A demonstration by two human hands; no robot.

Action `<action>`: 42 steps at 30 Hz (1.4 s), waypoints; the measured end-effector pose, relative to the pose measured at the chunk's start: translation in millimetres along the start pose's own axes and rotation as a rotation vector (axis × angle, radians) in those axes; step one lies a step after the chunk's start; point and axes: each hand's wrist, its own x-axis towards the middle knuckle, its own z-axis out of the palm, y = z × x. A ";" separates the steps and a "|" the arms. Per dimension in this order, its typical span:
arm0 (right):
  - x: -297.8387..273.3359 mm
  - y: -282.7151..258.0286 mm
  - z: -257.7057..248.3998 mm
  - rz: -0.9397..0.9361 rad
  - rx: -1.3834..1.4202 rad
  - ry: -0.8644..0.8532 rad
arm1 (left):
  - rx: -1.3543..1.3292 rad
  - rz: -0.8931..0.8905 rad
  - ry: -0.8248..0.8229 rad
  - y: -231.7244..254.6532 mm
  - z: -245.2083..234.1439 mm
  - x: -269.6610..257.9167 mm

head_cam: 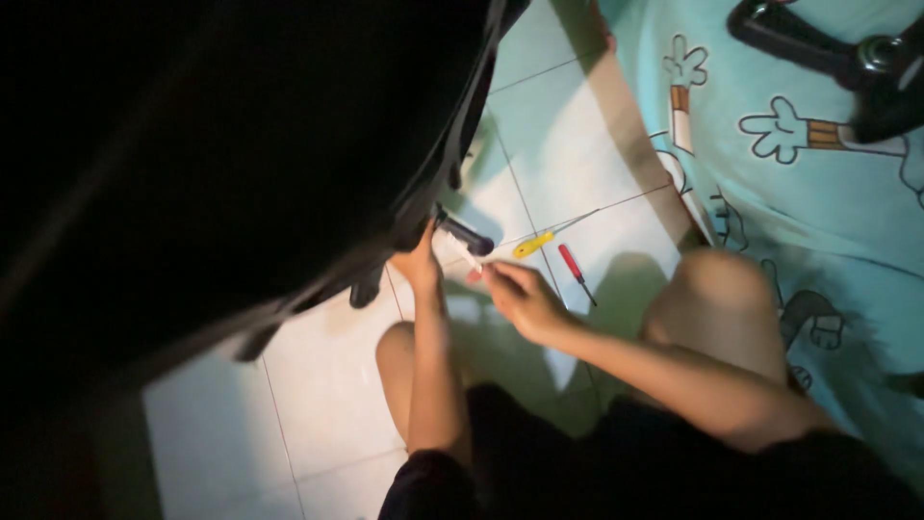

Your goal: The person sits on the floor and uses a red-handled screwdriver to remove screws from a black plastic chair base. They then use a yellow-handled Allen key to loosen and remove bolts from the underside of the chair, detaching the base from the seat.

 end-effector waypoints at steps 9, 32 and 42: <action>3.9 1.0 7.2 -0.070 0.231 -0.013 | 0.031 0.103 -0.070 33.4 16.9 -19.8; 21.6 -0.9 -16.6 0.236 0.540 -0.187 | -0.092 0.094 -0.125 73.5 30.6 -23.2; 17.8 -2.2 -3.0 -0.073 0.100 0.004 | -0.275 -0.385 0.028 107.0 30.6 -89.4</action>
